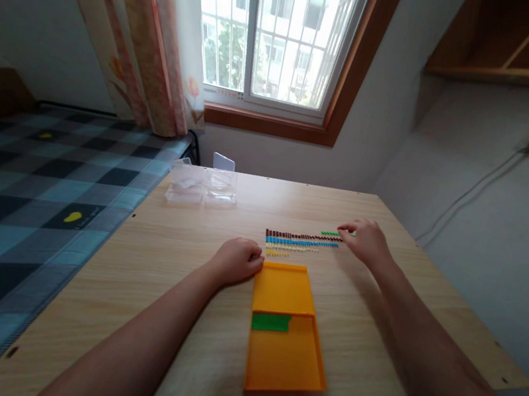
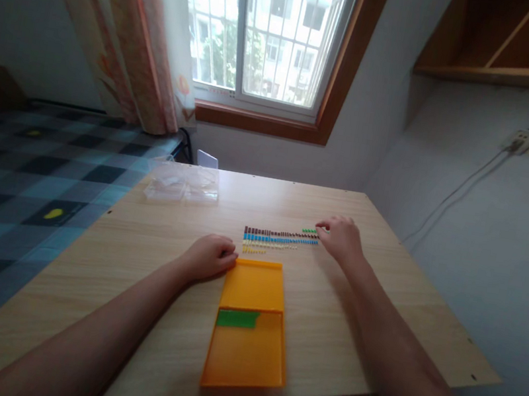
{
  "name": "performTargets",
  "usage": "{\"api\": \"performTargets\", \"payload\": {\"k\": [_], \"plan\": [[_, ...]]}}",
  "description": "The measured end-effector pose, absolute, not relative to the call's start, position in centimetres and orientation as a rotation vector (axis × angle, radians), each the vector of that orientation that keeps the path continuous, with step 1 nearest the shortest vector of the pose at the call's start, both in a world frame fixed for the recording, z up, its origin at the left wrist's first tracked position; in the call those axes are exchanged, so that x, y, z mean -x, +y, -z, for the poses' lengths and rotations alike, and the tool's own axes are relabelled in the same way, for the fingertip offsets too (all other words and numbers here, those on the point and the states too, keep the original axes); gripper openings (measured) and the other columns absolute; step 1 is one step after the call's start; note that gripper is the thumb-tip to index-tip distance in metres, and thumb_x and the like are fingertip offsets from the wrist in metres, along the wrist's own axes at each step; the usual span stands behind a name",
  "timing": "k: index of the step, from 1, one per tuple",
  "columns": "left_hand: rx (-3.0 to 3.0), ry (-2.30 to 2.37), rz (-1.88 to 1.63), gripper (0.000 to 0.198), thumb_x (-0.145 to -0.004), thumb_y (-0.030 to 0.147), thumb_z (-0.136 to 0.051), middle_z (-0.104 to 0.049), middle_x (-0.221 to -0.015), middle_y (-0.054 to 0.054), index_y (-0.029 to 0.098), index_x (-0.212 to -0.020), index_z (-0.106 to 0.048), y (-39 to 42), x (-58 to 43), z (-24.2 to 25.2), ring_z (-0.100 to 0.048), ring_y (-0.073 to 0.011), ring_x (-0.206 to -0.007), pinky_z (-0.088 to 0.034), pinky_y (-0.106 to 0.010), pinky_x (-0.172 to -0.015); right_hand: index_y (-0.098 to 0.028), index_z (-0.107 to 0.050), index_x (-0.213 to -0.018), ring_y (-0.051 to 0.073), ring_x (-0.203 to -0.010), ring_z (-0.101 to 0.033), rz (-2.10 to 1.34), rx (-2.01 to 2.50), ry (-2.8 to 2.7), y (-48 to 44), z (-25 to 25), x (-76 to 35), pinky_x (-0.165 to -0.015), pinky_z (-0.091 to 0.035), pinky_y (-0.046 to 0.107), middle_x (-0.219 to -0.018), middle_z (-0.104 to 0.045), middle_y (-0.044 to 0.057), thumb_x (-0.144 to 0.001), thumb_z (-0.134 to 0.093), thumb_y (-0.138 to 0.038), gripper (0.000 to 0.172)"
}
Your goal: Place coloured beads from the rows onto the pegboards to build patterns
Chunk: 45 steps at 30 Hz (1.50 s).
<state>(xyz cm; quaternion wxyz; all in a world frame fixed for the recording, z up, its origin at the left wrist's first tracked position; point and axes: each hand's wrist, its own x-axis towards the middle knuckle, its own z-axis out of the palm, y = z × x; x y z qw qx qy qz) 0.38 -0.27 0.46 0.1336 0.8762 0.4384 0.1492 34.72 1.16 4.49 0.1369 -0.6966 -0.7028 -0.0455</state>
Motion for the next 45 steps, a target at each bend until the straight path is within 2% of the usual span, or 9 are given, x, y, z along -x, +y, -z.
{"api": "performTargets", "payload": {"k": [3,6,9,12,17,28,36,40,45], "plan": [[-2.535,1.276,-0.438,0.034,-0.087,0.027,-0.052,-0.061,-0.064,-0.002,0.02,-0.054,-0.047,-0.3,-0.4,-0.5,-0.048,-0.0148,-0.06,-0.029,-0.03,-0.06,-0.024,-0.084,-0.104,0.021,-0.09,-0.07,0.003,2.089,-2.087,3.9,-4.1,-34.1,-0.075,-0.046,0.028,-0.098,-0.08,0.006,-0.092,-0.062,-0.03,0.026],[-2.53,1.279,-0.438,0.034,-0.087,0.028,-0.052,-0.061,-0.064,-0.002,0.02,-0.054,-0.047,-0.3,-0.4,-0.5,-0.049,-0.015,-0.061,-0.029,-0.03,-0.06,-0.023,-0.084,-0.102,0.02,-0.087,-0.071,-0.114,2.164,-2.122,5.9,-3.8,-33.6,-0.07,-0.046,0.025,-0.093,-0.08,0.005,-0.09,-0.065,-0.028,0.022],[-2.53,1.281,-0.445,0.034,-0.087,0.028,-0.052,-0.061,-0.064,-0.002,0.02,-0.054,-0.048,-0.3,-0.4,-0.4,-0.049,-0.0149,-0.061,-0.029,-0.03,-0.06,-0.02,-0.081,-0.102,0.02,-0.087,-0.071,-0.223,2.222,-2.154,7.2,-3.6,-33.5,-0.076,-0.051,0.028,-0.092,-0.078,0.005,-0.092,-0.069,-0.032,0.019],[-2.527,1.274,-0.453,0.033,-0.086,0.028,-0.052,-0.061,-0.064,-0.002,0.019,-0.055,-0.048,-0.3,-0.3,-0.3,-0.048,-0.0147,-0.06,-0.029,-0.03,-0.06,-0.017,-0.073,-0.107,0.02,-0.092,-0.069,-0.32,2.246,-2.192,7.8,-3.2,-33.5,-0.085,-0.057,0.037,-0.104,-0.074,0.005,-0.098,-0.067,-0.039,0.025],[-2.522,1.291,-0.451,0.032,-0.086,0.028,-0.053,-0.063,-0.065,-0.002,0.019,-0.055,-0.048,-0.3,-0.4,-0.3,-0.049,-0.0152,-0.061,-0.029,-0.029,-0.06,-0.017,-0.068,-0.116,0.021,-0.1,-0.068,-0.397,2.268,-2.193,8.1,-2.3,-33.4,-0.086,-0.059,0.039,-0.118,-0.069,0.007,-0.1,-0.065,-0.038,0.027],[-2.528,1.309,-0.431,0.032,-0.087,0.029,-0.053,-0.065,-0.067,-0.003,0.02,-0.056,-0.05,-0.4,-0.4,-0.3,-0.052,-0.0161,-0.062,-0.03,-0.03,-0.06,-0.017,-0.07,-0.113,0.021,-0.101,-0.068,-0.348,2.255,-2.167,8.5,-2.7,-32.5,-0.091,-0.058,0.041,-0.115,-0.07,0.007,-0.101,-0.064,-0.04,0.026],[-2.531,1.293,-0.453,0.032,-0.086,0.03,-0.053,-0.065,-0.068,-0.003,0.02,-0.056,-0.051,-0.3,-0.4,-0.1,-0.052,-0.0161,-0.063,-0.031,-0.031,-0.06,-0.016,-0.071,-0.103,0.019,-0.09,-0.069,-0.345,2.306,-2.133,7.6,-2.6,-31.1,-0.084,-0.058,0.037,-0.103,-0.073,0.005,-0.098,-0.066,-0.042,0.027],[-2.548,1.288,-0.452,0.032,-0.087,0.03,-0.053,-0.065,-0.068,-0.003,0.02,-0.056,-0.053,-0.3,-0.4,-0.1,-0.053,-0.0168,-0.064,-0.03,-0.032,-0.06,-0.019,-0.081,-0.094,0.02,-0.086,-0.07,-0.287,2.245,-2.088,7.1,-3.7,-30.2,-0.073,-0.049,0.027,-0.091,-0.078,0.006,-0.089,-0.071,-0.032,0.017],[-2.539,1.284,-0.451,0.033,-0.088,0.03,-0.054,-0.065,-0.067,-0.003,0.02,-0.056,-0.053,-0.4,-0.5,-0.4,-0.054,-0.0174,-0.064,-0.032,-0.032,-0.061,-0.021,-0.083,-0.103,0.019,-0.082,-0.069,-0.232,2.022,-2.096,2.4,-6.9,-29.6,-0.07,-0.044,0.025,-0.095,-0.08,0.007,-0.093,-0.064,-0.033,0.024]]}}
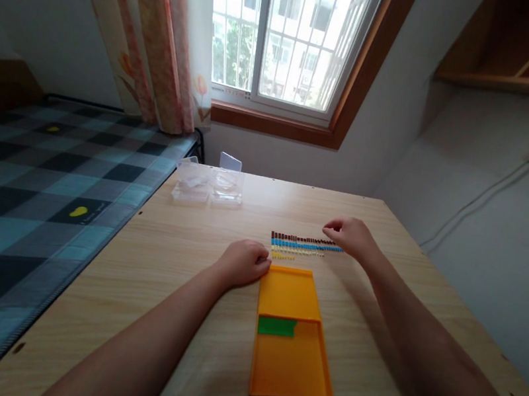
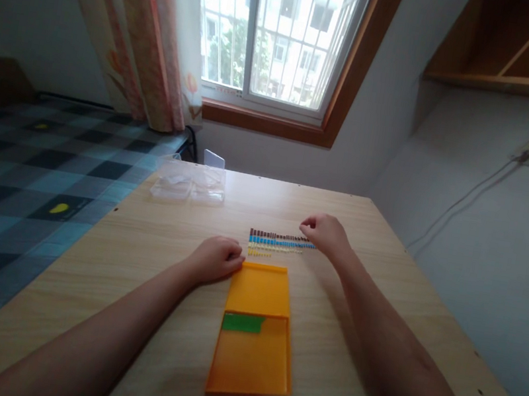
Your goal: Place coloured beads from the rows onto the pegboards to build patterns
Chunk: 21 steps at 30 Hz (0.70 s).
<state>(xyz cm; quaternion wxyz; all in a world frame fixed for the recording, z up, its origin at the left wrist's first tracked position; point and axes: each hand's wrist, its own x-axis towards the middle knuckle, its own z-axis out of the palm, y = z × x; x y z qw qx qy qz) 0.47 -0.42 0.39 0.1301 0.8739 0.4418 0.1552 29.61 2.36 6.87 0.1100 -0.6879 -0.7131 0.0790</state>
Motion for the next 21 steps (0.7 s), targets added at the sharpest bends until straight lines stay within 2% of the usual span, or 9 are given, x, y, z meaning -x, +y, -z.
{"api": "performTargets", "payload": {"k": [2,5,9,14,21], "plan": [[-2.538,1.284,-0.446,0.033,-0.088,0.03,-0.054,-0.065,-0.067,-0.003,0.02,-0.056,-0.053,-0.4,-0.5,-0.4,-0.054,-0.0175,-0.064,-0.032,-0.032,-0.061,-0.024,-0.083,-0.1,0.017,-0.082,-0.068,-0.262,1.872,-2.143,-1.6,-7.9,-29.2,-0.073,-0.045,0.025,-0.093,-0.079,0.004,-0.093,-0.065,-0.035,0.022],[-2.549,1.286,-0.431,0.034,-0.089,0.031,-0.053,-0.065,-0.067,-0.004,0.02,-0.057,-0.055,-0.3,-0.5,-0.4,-0.054,-0.0177,-0.064,-0.031,-0.031,-0.061,-0.025,-0.081,-0.09,0.016,-0.074,-0.063,-0.416,1.473,-2.245,-8.5,-8.0,-28.2,-0.07,-0.045,0.027,-0.08,-0.074,0.002,-0.093,-0.065,-0.032,0.018],[-2.554,1.287,-0.394,0.034,-0.09,0.033,-0.053,-0.065,-0.067,-0.004,0.02,-0.058,-0.058,-0.4,-0.6,-0.5,-0.052,-0.0176,-0.064,-0.031,-0.031,-0.062,-0.027,-0.08,-0.09,0.016,-0.077,-0.065,-0.63,1.42,-2.319,-15.1,-5.4,-26.6,-0.069,-0.045,0.026,-0.082,-0.072,0.0,-0.093,-0.064,-0.023,0.017],[-2.553,1.295,-0.381,0.034,-0.088,0.035,-0.056,-0.063,-0.067,-0.003,0.02,-0.058,-0.055,-0.4,-0.7,-0.7,-0.052,-0.0169,-0.064,-0.031,-0.03,-0.061,-0.026,-0.078,-0.087,0.019,-0.087,-0.067,-0.509,1.497,-2.359,-16.7,-1.9,-25.7,-0.076,-0.048,0.027,-0.092,-0.074,0.002,-0.09,-0.063,-0.016,0.018],[-2.551,1.295,-0.389,0.035,-0.087,0.035,-0.059,-0.061,-0.066,-0.002,0.02,-0.057,-0.052,-0.3,-0.6,-0.6,-0.051,-0.0162,-0.062,-0.03,-0.031,-0.059,-0.025,-0.079,-0.094,0.021,-0.087,-0.068,-0.286,1.513,-2.384,-16.4,-1.1,-24.7,-0.077,-0.05,0.03,-0.091,-0.074,0.006,-0.099,-0.055,-0.023,0.024]]}}
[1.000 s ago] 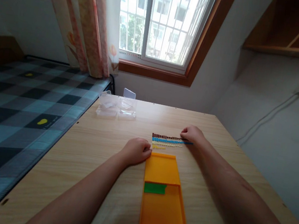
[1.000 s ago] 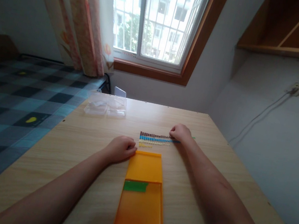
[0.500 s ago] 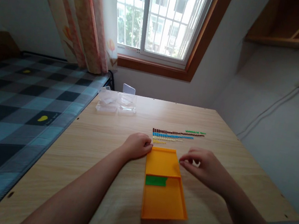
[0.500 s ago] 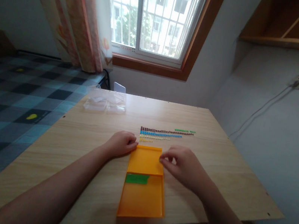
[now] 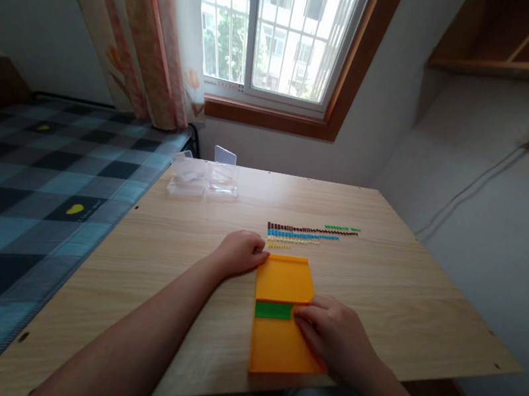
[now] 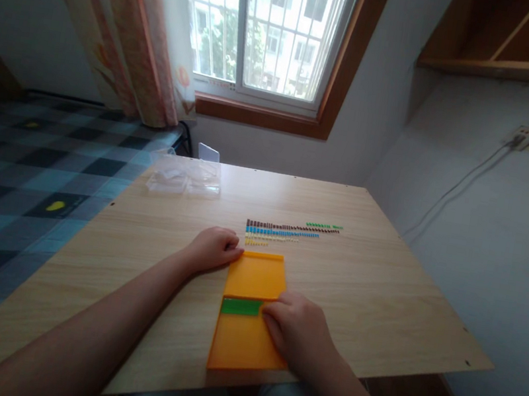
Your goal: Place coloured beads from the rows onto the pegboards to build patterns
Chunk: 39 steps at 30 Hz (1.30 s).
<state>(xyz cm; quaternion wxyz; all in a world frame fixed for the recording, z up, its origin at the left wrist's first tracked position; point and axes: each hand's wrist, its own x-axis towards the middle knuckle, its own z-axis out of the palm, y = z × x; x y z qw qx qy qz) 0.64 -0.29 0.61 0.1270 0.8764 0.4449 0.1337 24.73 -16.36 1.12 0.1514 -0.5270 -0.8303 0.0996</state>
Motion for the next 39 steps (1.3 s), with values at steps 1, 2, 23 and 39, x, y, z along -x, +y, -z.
{"api": "performTargets", "payload": {"k": [1,2,23,39], "plan": [[-2.549,1.295,-0.39,0.035,-0.087,0.035,-0.059,-0.061,-0.066,-0.002,0.02,-0.057,-0.052,-0.3,-0.6,-0.6,-0.051,-0.0162,-0.062,-0.03,-0.031,-0.059,-0.025,-0.078,-0.095,0.021,-0.087,-0.068,-0.265,1.517,-2.37,-16.4,-1.1,-24.7,-0.077,-0.05,0.03,-0.09,-0.073,0.006,-0.099,-0.054,-0.024,0.025],[-2.548,1.296,-0.39,0.034,-0.087,0.035,-0.059,-0.061,-0.065,-0.002,0.02,-0.057,-0.052,-0.3,-0.6,-0.6,-0.051,-0.0163,-0.062,-0.03,-0.031,-0.059,-0.025,-0.078,-0.097,0.021,-0.086,-0.068,-0.254,1.518,-2.354,-16.5,-1.1,-24.8,-0.076,-0.051,0.031,-0.09,-0.073,0.006,-0.1,-0.053,-0.024,0.025],[-2.56,1.302,-0.377,0.029,-0.086,0.034,-0.058,-0.066,-0.069,-0.004,0.02,-0.06,-0.06,-0.4,-0.8,-0.6,-0.055,-0.0179,-0.066,-0.034,-0.031,-0.061,-0.026,-0.078,-0.103,0.019,-0.082,-0.068,-0.32,1.501,-2.307,-16.3,-0.6,-24.9,-0.073,-0.051,0.029,-0.094,-0.072,0.006,-0.103,-0.05,-0.029,0.029],[-2.559,1.292,-0.371,0.028,-0.085,0.033,-0.057,-0.066,-0.07,-0.004,0.02,-0.06,-0.059,-0.5,-0.8,-0.7,-0.054,-0.0181,-0.066,-0.032,-0.031,-0.061,-0.023,-0.076,-0.091,0.02,-0.084,-0.068,-0.363,1.529,-2.375,-16.1,-0.9,-24.4,-0.074,-0.048,0.029,-0.089,-0.071,0.005,-0.098,-0.05,-0.023,0.027]]}}
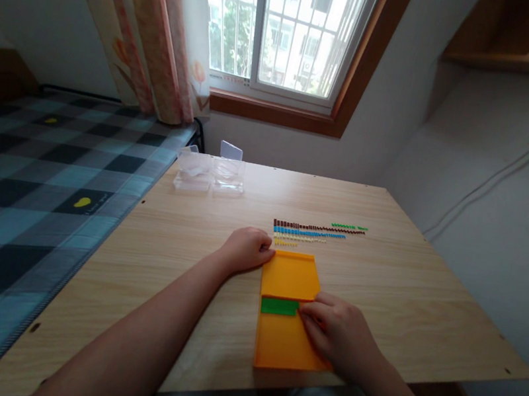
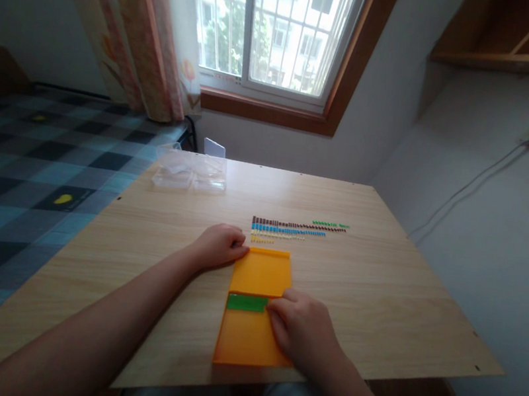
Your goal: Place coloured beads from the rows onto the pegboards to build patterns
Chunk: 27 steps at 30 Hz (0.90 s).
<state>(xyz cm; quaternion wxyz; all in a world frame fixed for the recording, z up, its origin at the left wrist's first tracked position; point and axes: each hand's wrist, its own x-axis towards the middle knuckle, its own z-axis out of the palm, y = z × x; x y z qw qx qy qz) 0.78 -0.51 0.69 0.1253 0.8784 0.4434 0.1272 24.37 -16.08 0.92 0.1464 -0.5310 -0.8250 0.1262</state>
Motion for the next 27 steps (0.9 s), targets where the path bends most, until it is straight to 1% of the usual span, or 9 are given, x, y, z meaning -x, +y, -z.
{"api": "performTargets", "payload": {"k": [10,19,22,25,27], "plan": [[-2.578,1.291,-0.359,0.028,-0.085,0.033,-0.058,-0.067,-0.072,-0.004,0.02,-0.06,-0.059,-0.4,-0.8,-0.5,-0.054,-0.0181,-0.067,-0.032,-0.03,-0.061,-0.022,-0.075,-0.092,0.02,-0.084,-0.067,-0.319,1.533,-2.366,-16.3,-0.7,-24.2,-0.074,-0.047,0.029,-0.088,-0.071,0.005,-0.098,-0.052,-0.02,0.024],[-2.551,1.273,-0.408,0.031,-0.083,0.032,-0.056,-0.061,-0.065,-0.003,0.02,-0.056,-0.047,-0.4,-0.8,-0.4,-0.047,-0.0165,-0.062,-0.028,-0.03,-0.06,-0.023,-0.076,-0.09,0.02,-0.084,-0.067,-0.288,1.519,-2.375,-16.2,-0.7,-24.2,-0.074,-0.048,0.029,-0.087,-0.071,0.004,-0.097,-0.055,-0.018,0.023],[-2.543,1.265,-0.418,0.031,-0.082,0.033,-0.057,-0.059,-0.064,-0.002,0.02,-0.056,-0.046,-0.3,-0.7,-0.3,-0.046,-0.0164,-0.062,-0.028,-0.03,-0.06,-0.022,-0.076,-0.09,0.02,-0.084,-0.067,-0.291,1.509,-2.374,-16.3,-0.8,-24.1,-0.074,-0.047,0.029,-0.087,-0.071,0.005,-0.097,-0.054,-0.019,0.023],[-2.536,1.262,-0.429,0.032,-0.082,0.032,-0.057,-0.058,-0.063,-0.002,0.02,-0.056,-0.045,-0.2,-0.7,-0.2,-0.046,-0.0163,-0.062,-0.027,-0.03,-0.06,-0.023,-0.076,-0.093,0.019,-0.083,-0.068,-0.295,1.453,-2.354,-16.4,-1.0,-24.4,-0.073,-0.047,0.028,-0.088,-0.072,0.005,-0.098,-0.053,-0.019,0.024],[-2.53,1.261,-0.437,0.033,-0.083,0.032,-0.057,-0.057,-0.063,-0.002,0.02,-0.055,-0.045,-0.2,-0.6,-0.2,-0.045,-0.0159,-0.061,-0.027,-0.03,-0.059,-0.023,-0.077,-0.096,0.018,-0.078,-0.067,-0.256,1.41,-2.337,-16.3,-1.3,-25.1,-0.07,-0.046,0.028,-0.087,-0.072,0.004,-0.099,-0.053,-0.021,0.024]]}}
